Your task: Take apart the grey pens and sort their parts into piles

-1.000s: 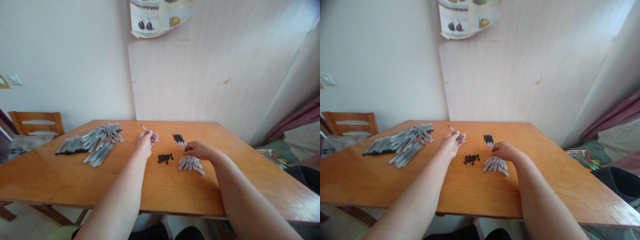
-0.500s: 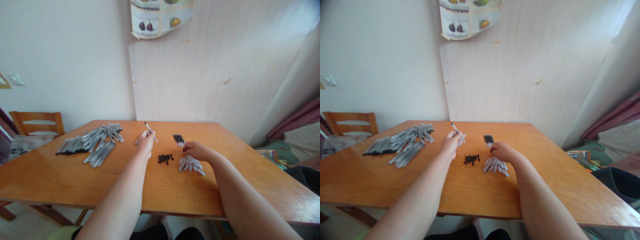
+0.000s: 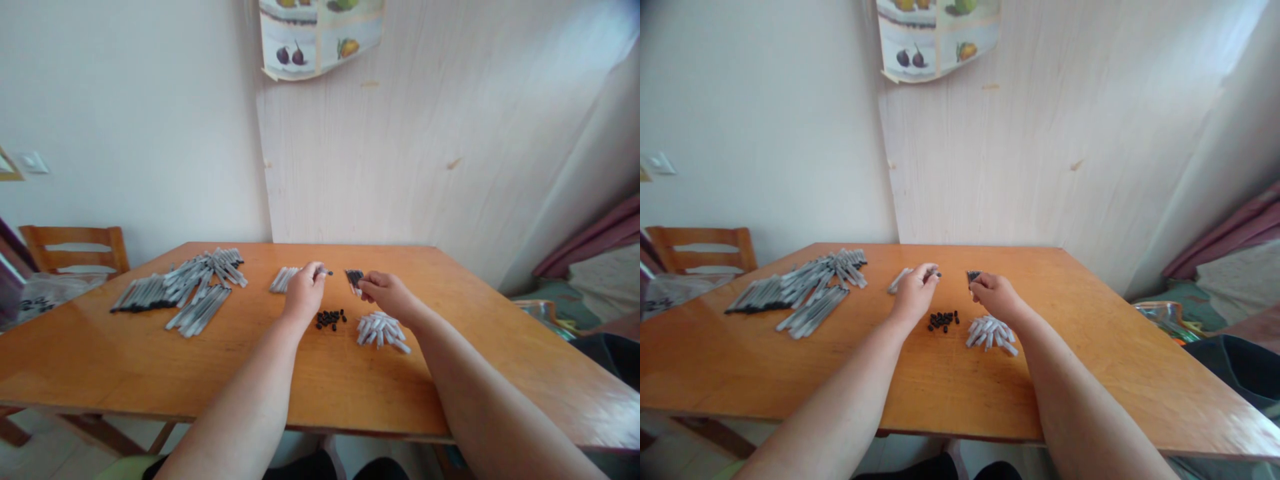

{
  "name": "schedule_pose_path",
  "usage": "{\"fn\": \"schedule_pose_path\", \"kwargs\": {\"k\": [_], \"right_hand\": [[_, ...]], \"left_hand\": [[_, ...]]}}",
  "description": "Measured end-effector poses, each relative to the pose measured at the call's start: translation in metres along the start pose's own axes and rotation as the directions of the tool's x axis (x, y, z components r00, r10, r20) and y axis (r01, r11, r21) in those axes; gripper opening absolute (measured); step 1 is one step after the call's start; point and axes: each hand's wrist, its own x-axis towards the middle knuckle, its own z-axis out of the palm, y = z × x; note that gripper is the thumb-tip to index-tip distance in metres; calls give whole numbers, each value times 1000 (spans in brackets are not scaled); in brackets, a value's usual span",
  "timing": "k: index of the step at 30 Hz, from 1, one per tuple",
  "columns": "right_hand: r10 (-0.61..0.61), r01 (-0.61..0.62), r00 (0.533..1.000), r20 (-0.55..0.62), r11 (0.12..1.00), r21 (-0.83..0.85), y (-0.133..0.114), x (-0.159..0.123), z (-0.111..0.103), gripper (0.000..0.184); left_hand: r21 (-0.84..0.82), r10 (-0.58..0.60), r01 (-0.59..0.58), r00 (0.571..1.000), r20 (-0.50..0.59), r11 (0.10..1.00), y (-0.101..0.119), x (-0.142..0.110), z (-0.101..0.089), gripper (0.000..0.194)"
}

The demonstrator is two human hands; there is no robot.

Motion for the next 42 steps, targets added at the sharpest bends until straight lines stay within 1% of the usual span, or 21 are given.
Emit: {"fn": "schedule_pose_path", "kwargs": {"k": [2, 4, 6, 8, 10, 12, 13, 15, 17, 19, 20, 21, 22, 23, 24, 25, 27, 31, 37, 40, 42], "right_hand": [[24, -38, 997, 72, 981, 189, -6, -5, 8, 32], [43, -86, 988, 147, 952, 294, -12, -9, 16, 42], [58, -131, 976, 210, 926, 354, -16, -12, 22, 48], [63, -164, 966, 253, 901, 402, -19, -14, 27, 50], [63, -183, 960, 271, 878, 442, -20, -16, 30, 47], [64, -193, 959, 275, 860, 473, -21, -16, 31, 41], [69, -196, 961, 268, 853, 484, -20, -15, 31, 38], [81, -193, 968, 237, 842, 503, -19, -14, 31, 35], [83, -176, 977, 198, 837, 518, -17, -12, 30, 34], [70, -159, 981, 183, 832, 532, -16, -11, 29, 35], [60, -154, 980, 188, 828, 539, -15, -11, 28, 35], [50, -153, 979, 199, 824, 546, -15, -12, 28, 35], [38, -154, 976, 216, 820, 552, -15, -12, 28, 35], [27, -156, 972, 233, 817, 555, -16, -13, 29, 35], [21, -161, 968, 251, 817, 554, -16, -14, 29, 34], [19, -169, 963, 268, 818, 550, -17, -15, 29, 34], [31, -196, 954, 298, 817, 542, -18, -16, 29, 34], [40, -224, 947, 320, 794, 565, -19, -16, 30, 35], [-4, -116, 975, 224, 847, 519, -18, -14, 32, 35], [-12, -73, 983, 181, 888, 455, -15, -12, 33, 33], [-25, -31, 990, 140, 924, 380, -13, -10, 34, 30]], "left_hand": [[48, 42, -44, 999, 29, 998, 4, -3, 1, 23], [194, 111, -125, 990, 82, 973, 8, -6, 2, 25], [398, 201, -252, 966, 165, 882, 9, -7, 2, 28], [548, 263, -355, 934, 242, 758, 9, -7, 2, 32], [615, 294, -405, 914, 280, 676, 8, -8, 2, 34], [628, 305, -427, 904, 299, 650, 7, -8, 2, 34], [616, 308, -428, 904, 297, 661, 7, -8, 3, 35], [554, 301, -387, 922, 244, 737, 6, -9, 5, 38], [423, 252, -278, 960, 117, 862, 6, -10, 8, 44], [200, 114, -110, 994, -4, 974, 5, -10, 10, 46], [64, 12, -11, 1000, -13, 998, 6, -10, 12, 43], [-68, -93, 95, 995, 29, 993, 7, -11, 12, 40], [-181, -184, 201, 977, 109, 963, 8, -11, 13, 37], [-267, -246, 294, 949, 199, 918, 9, -11, 13, 35], [-326, -280, 364, 920, 275, 873, 11, -12, 13, 35], [-368, -294, 407, 899, 324, 836, 12, -12, 13, 34], [-429, -301, 434, 889, 345, 792, 14, -12, 12, 32], [-484, -311, 445, 890, 334, 753, 15, -12, 11, 29], [-469, -318, 430, 899, 301, 772, 14, -12, 12, 26], [-462, -330, 430, 900, 284, 776, 16, -13, 13, 27], [-453, -336, 430, 900, 276, 781, 16, -13, 13, 26]]}}
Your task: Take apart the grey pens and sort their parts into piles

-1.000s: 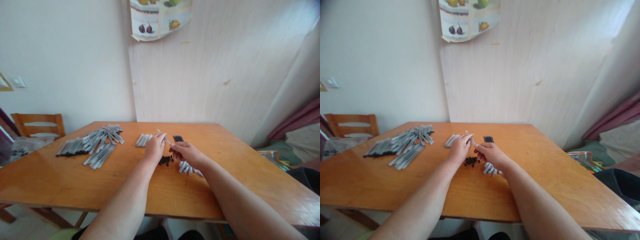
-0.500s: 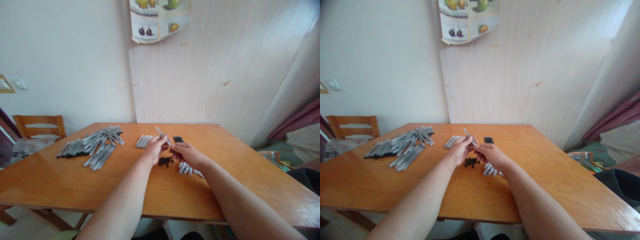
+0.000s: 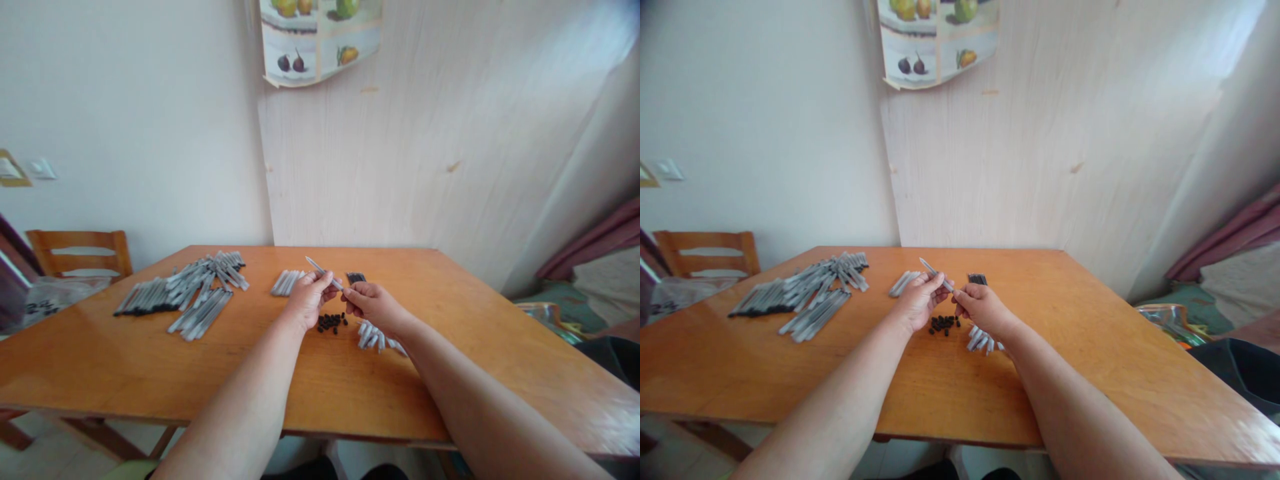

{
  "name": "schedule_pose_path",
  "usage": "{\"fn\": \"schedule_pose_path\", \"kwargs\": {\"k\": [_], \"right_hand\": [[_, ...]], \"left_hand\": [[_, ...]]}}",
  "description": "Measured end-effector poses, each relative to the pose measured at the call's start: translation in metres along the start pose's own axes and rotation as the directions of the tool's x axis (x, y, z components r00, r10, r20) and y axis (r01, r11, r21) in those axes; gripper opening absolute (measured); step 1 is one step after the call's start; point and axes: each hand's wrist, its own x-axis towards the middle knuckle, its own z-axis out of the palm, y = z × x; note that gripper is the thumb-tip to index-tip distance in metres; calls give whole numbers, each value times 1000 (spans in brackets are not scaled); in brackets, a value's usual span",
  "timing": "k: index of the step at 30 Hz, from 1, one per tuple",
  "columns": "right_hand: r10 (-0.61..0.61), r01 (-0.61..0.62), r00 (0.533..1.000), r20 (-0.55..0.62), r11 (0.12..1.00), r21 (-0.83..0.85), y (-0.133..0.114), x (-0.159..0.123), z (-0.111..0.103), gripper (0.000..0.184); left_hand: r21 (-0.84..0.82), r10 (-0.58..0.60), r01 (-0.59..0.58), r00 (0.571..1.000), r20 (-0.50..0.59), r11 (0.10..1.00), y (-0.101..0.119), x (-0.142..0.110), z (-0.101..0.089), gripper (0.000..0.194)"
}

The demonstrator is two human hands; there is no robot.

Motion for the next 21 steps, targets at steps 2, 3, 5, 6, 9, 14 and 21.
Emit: {"fn": "schedule_pose_path", "kwargs": {"k": [2, 3, 5, 6, 9, 14, 21], "right_hand": [[-45, 41, 998, -34, 992, -115, 2, 1, -1, 28], [-74, 64, 996, -49, 981, -183, 3, 2, -1, 27], [-140, 109, 987, -76, 941, -322, 3, 2, -2, 27], [-175, 129, 981, -88, 915, -383, 2, 1, -2, 27], [-257, 167, 957, -132, 865, -473, 0, 0, -2, 25], [-154, 110, 979, -134, 951, -288, -1, 0, 0, 33], [-37, 28, 998, -53, 986, -163, 2, 1, 2, 30]], "left_hand": [[16, 1, -1, 1000, -14, 1000, 0, 0, 0, 27], [26, 2, -2, 1000, -24, 1000, 0, 0, 0, 27], [44, 4, -2, 999, -44, 999, -1, 1, 0, 27], [50, 5, -3, 999, -51, 999, -1, 1, 0, 28], [45, 6, -4, 999, -51, 999, -1, 1, -1, 30], [6, 15, -15, 999, -32, 1000, -1, 3, -2, 31], [37, 25, -23, 999, -48, 999, -3, 2, -2, 30]]}}
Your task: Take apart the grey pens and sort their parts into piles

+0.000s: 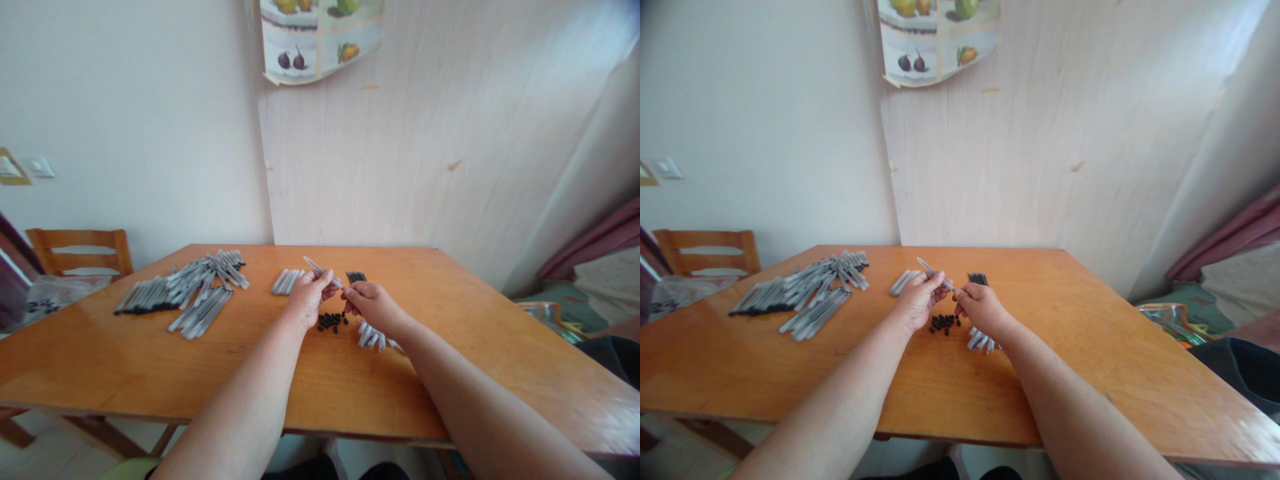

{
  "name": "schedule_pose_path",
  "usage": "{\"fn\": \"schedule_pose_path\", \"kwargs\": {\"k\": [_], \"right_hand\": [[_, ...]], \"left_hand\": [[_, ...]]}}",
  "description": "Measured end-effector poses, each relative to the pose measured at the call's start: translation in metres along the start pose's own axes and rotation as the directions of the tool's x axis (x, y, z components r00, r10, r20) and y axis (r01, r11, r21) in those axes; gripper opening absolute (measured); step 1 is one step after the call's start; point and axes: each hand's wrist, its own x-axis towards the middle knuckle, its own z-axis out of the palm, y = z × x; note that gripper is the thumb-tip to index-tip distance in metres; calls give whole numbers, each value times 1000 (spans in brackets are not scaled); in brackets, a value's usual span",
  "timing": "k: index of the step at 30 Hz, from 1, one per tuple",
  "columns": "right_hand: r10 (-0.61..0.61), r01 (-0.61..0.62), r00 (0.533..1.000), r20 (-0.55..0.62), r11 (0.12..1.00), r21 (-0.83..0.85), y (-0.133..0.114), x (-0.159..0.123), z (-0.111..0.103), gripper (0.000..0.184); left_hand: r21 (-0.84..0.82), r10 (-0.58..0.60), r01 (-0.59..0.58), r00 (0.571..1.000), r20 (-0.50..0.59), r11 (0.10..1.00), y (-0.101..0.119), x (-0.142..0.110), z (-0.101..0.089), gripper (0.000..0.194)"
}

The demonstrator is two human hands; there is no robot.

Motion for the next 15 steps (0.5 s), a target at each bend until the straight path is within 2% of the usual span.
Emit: {"fn": "schedule_pose_path", "kwargs": {"k": [6, 8, 10, 13, 15], "right_hand": [[-157, 132, 983, -97, 966, -222, 2, 0, -4, 26], [-196, 158, 971, -138, 955, -250, 1, 0, -3, 25], [-175, 148, 975, -134, 970, -192, 1, 0, -2, 28], [-71, 68, 996, -58, 997, -42, 3, 1, 0, 33], [-23, 23, 1000, -18, 1000, -1, 5, 2, 0, 33]], "left_hand": [[-6, -11, 11, 1000, -10, 1000, 1, -1, 1, 33], [-16, -13, 13, 1000, -7, 1000, 2, -1, 1, 33], [-25, -13, 13, 1000, 3, 1000, 2, -1, 1, 33], [-19, 0, 0, 1000, 10, 1000, 1, -1, 0, 33], [-7, 9, -9, 1000, 3, 1000, 0, -1, 0, 33]]}}
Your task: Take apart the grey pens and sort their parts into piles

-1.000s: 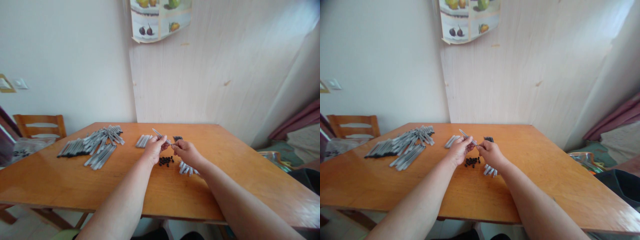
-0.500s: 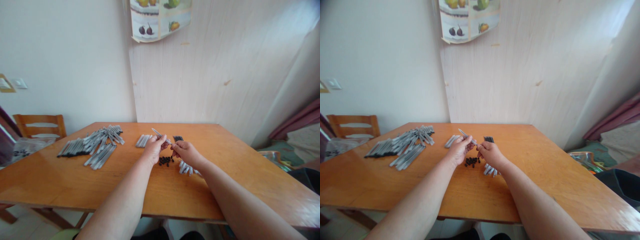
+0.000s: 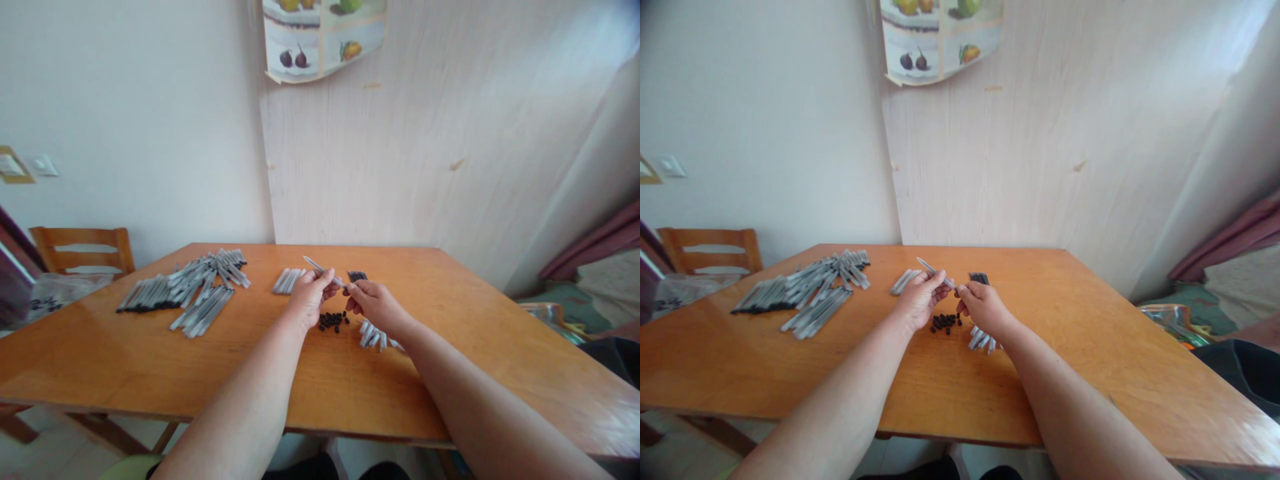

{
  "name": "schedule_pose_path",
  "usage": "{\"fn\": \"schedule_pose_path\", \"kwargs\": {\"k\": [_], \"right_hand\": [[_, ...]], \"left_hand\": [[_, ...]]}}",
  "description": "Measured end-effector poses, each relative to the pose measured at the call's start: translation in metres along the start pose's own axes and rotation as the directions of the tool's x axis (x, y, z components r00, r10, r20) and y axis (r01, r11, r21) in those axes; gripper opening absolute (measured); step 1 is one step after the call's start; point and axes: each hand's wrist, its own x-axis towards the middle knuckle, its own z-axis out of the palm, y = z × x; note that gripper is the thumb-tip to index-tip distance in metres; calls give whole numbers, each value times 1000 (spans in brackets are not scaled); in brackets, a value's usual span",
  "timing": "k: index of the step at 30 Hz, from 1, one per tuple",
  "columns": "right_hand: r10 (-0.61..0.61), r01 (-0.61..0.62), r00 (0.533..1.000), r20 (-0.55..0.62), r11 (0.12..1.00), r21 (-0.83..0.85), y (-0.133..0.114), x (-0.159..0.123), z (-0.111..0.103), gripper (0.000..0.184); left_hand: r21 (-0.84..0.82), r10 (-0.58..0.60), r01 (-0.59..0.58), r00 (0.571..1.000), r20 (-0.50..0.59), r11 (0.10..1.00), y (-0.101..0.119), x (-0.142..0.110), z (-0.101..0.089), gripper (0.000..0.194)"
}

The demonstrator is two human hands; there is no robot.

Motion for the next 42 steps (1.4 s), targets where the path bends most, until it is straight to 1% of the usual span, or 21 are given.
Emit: {"fn": "schedule_pose_path", "kwargs": {"k": [3, 8, 9, 11, 13, 15, 17, 20, 22, 24, 26, 28, 30, 33, 35, 39, 40, 42], "right_hand": [[-18, 19, 1000, 4, 998, -57, 3, 1, -1, 29], [-132, 110, 987, -88, 969, -222, 2, 0, -4, 23], [-139, 114, 985, -98, 968, -226, 1, 0, -4, 24], [-109, 90, 990, -91, 978, -187, 0, 0, -3, 27], [-50, 44, 998, -49, 991, -125, -1, -1, -2, 31], [-22, 21, 1000, -7, 995, -99, 0, -1, -1, 32], [-43, 43, 999, -1, 992, -116, 1, -1, -2, 31], [-104, 92, 993, -54, 979, -184, 3, 0, -4, 26], [-115, 95, 989, -91, 975, -203, 3, 0, -4, 26], [-82, 66, 993, -84, 981, -181, 2, 1, -4, 29], [-28, 23, 999, -37, 991, -134, 2, 0, -2, 32], [-3, 3, 1000, 0, 994, -112, 1, 0, -1, 33], [-21, 21, 1000, -1, 991, -130, 2, 0, -2, 29], [-87, 74, 994, -59, 977, -199, 4, 1, -3, 24], [-108, 86, 990, -88, 971, -223, 5, 1, -4, 25], [-28, 22, 999, -38, 989, -148, 3, 1, -3, 32], [-18, 14, 999, -26, 991, -135, 2, 1, -2, 33], [-38, 34, 999, -28, 989, -141, 3, 1, -2, 31]], "left_hand": [[14, 0, 0, 1000, -12, 1000, -1, 0, 0, 33], [17, -11, 11, 1000, -16, 1000, 0, 0, 0, 34], [13, -16, 16, 1000, -17, 1000, 0, 0, 0, 34], [2, -23, 23, 1000, -13, 1000, 0, 1, 0, 35], [-1, -19, 19, 1000, -9, 1000, 1, 1, 0, 34], [11, -16, 16, 1000, -13, 1000, 1, 0, 0, 33], [23, -16, 16, 1000, -24, 1000, 1, 0, 1, 33], [25, -21, 22, 999, -32, 999, 0, 0, 1, 34], [20, -24, 25, 999, -30, 999, 0, 0, 1, 35], [14, -24, 24, 999, -27, 1000, -1, 1, 0, 35], [13, -19, 19, 999, -29, 1000, -1, 2, -1, 35], [18, -13, 13, 999, -35, 1000, -2, 3, -1, 36], [25, -11, 12, 999, -43, 1000, -2, 2, -1, 36], [33, -14, 15, 999, -49, 999, -2, 2, -1, 35], [31, -14, 16, 999, -47, 999, -2, 2, 0, 36], [22, -17, 18, 999, -46, 1000, -1, 2, -1, 36], [25, -16, 17, 999, -46, 1000, -2, 2, -1, 36], [34, -14, 16, 999, -45, 999, -2, 2, -1, 35]]}}
